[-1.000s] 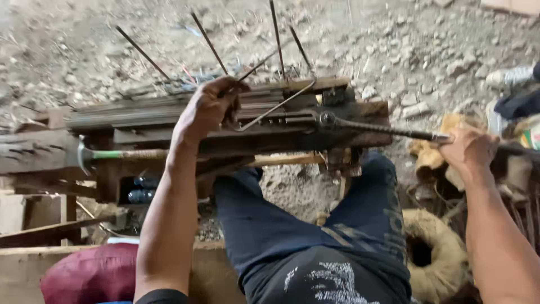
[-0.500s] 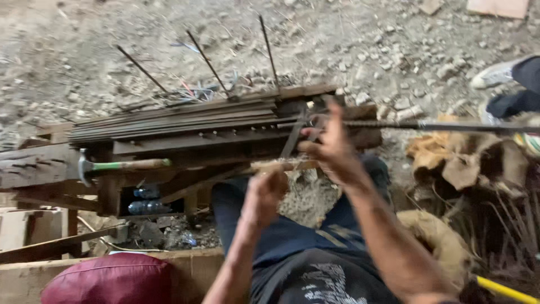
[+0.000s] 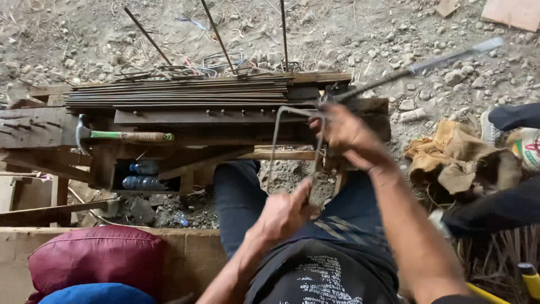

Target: The person sits on the ground and uses a manual metal bending jig to bend thin metal rods into rectangular shapes. They insert the rods into the jig, rotate a crank handle to bend the metal, and occasionally use a hammer to adjust the pieces.

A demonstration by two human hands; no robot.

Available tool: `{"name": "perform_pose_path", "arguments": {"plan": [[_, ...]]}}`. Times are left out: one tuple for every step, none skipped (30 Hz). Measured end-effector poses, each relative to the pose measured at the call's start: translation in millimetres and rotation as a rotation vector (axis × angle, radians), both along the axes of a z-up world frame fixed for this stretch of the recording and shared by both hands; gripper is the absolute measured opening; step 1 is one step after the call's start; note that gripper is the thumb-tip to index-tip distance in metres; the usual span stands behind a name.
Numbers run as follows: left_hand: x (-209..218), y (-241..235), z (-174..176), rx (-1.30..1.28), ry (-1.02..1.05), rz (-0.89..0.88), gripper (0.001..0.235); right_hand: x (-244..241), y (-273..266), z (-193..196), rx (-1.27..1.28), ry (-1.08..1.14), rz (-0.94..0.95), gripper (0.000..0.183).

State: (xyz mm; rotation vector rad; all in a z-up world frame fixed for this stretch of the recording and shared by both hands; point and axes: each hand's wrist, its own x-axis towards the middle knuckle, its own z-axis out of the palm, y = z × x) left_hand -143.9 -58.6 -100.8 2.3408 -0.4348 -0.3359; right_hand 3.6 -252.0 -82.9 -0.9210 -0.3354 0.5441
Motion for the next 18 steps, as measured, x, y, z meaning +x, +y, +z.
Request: {"name": "perform_pose_path", "arguments": {"plan": [[11,2,0,0.026,0.061,0.008,0.059,7,-12,10,-0.138,-0.037,-0.073,0.091],[22,5,0,0.051,0.120,0.021,0.061,16,-23,20,-0.276,-0.075,-0.140,0.081],[29,5,-8,0.049,0.122,0.022,0.061,24,-36,14,-0.278,-0.074,-0.138,0.081],[36,5,-16,0.026,0.160,0.027,0.059,32,-49,10,-0.393,-0.092,-0.186,0.077],[43,4,-23,0.003,0.199,0.032,0.057,41,-63,5,-0.508,-0.110,-0.235,0.074],[45,1,-28,0.003,0.199,0.032,0.057,41,-66,10,-0.508,-0.109,-0.235,0.074],[48,-3,-33,0.042,0.213,0.023,0.060,41,-70,14,-0.586,-0.112,-0.264,0.069],[49,-7,-37,0.081,0.230,0.011,0.062,41,-74,17,-0.664,-0.111,-0.294,0.063],[51,-10,-34,0.082,0.233,0.008,0.062,44,-77,15,-0.664,-0.107,-0.296,0.063],[51,-14,-30,0.047,0.256,0.035,0.064,45,-80,12,-0.718,-0.123,-0.293,0.061],[51,-18,-27,0.012,0.279,0.062,0.066,46,-83,9,-0.773,-0.140,-0.289,0.059],[50,-22,-14,0.013,0.285,0.061,0.066,47,-80,9,-0.772,-0.134,-0.289,0.059],[49,-26,0,-0.029,0.287,0.109,0.067,48,-77,10,-0.803,-0.175,-0.295,0.057],[50,-31,14,-0.070,0.285,0.155,0.070,51,-74,12,-0.832,-0.219,-0.306,0.054],[51,-33,11,-0.067,0.286,0.151,0.070,64,-74,3,-0.830,-0.215,-0.310,0.054],[51,-36,8,-0.052,0.242,0.135,0.069,76,-76,-7,-0.860,-0.274,-0.315,0.052],[51,-39,5,-0.037,0.198,0.118,0.068,88,-78,-16,-0.889,-0.333,-0.319,0.051],[52,-40,2,-0.039,0.197,0.115,0.068,100,-77,-21,-0.892,-0.333,-0.322,0.051]]}}
